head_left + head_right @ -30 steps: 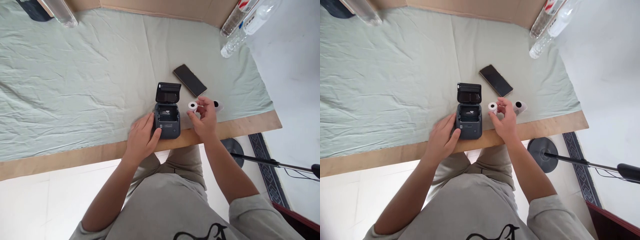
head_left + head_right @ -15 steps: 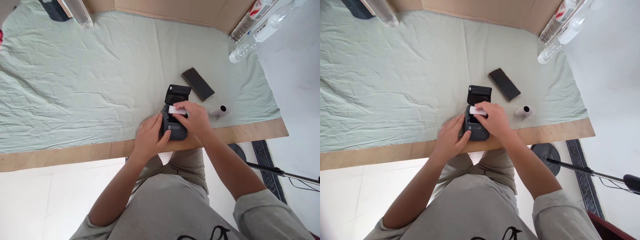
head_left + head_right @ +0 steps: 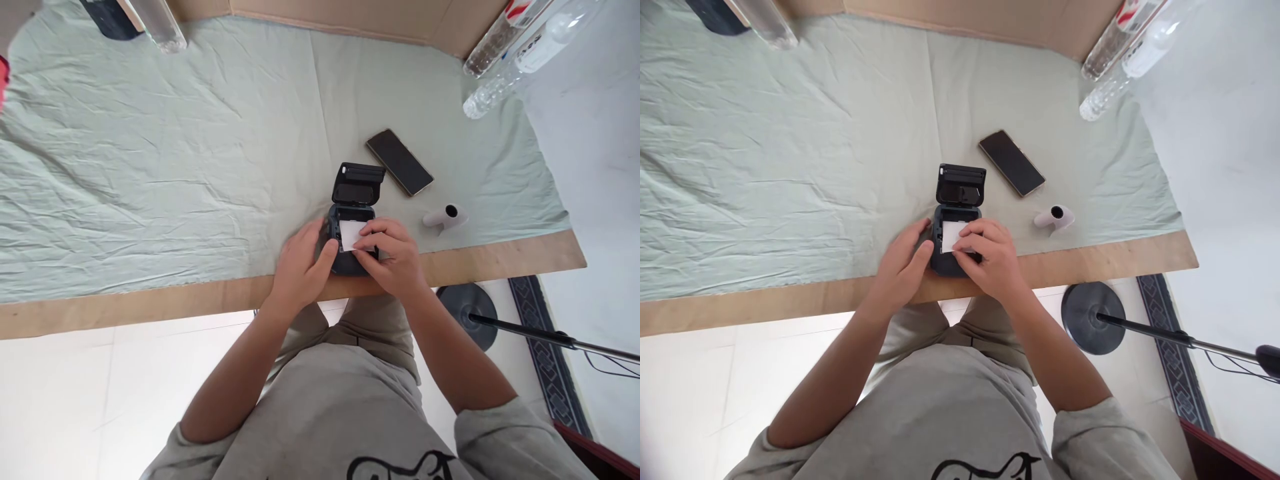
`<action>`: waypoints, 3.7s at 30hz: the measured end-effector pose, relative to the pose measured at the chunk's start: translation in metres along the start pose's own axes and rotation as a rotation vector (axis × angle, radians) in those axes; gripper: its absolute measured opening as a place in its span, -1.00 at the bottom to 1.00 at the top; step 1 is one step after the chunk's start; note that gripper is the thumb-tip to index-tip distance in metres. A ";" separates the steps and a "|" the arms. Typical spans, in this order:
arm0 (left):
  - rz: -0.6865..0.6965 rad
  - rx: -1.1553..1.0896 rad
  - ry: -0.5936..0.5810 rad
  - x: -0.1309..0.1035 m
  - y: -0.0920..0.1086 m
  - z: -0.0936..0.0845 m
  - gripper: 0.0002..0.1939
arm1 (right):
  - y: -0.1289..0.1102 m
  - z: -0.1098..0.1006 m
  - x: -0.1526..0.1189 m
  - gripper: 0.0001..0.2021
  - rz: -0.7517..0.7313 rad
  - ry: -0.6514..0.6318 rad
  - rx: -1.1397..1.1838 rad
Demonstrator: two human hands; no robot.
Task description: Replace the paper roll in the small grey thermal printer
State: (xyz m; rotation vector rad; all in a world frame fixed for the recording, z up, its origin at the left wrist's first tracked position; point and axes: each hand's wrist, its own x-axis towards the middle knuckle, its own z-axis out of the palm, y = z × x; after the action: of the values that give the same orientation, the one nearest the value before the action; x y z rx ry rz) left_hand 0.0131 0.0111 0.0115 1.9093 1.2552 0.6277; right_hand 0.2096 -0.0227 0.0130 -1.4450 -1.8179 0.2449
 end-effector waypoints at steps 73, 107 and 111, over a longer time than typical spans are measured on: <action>0.208 0.497 -0.078 -0.016 -0.013 0.010 0.16 | 0.029 0.004 -0.005 -0.39 0.365 -0.127 0.024; 0.164 0.406 -0.037 -0.017 -0.010 0.007 -0.17 | 0.017 -0.040 0.027 -0.52 0.275 -0.233 0.023; 0.169 0.414 -0.041 -0.016 -0.009 0.007 -0.19 | 0.004 -0.043 0.048 -0.75 0.283 -0.145 -0.148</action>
State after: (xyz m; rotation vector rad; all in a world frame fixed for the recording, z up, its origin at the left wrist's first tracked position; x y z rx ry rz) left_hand 0.0066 -0.0037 0.0001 2.3747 1.2801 0.4319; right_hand 0.2389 0.0084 0.0613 -1.8320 -1.7709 0.3717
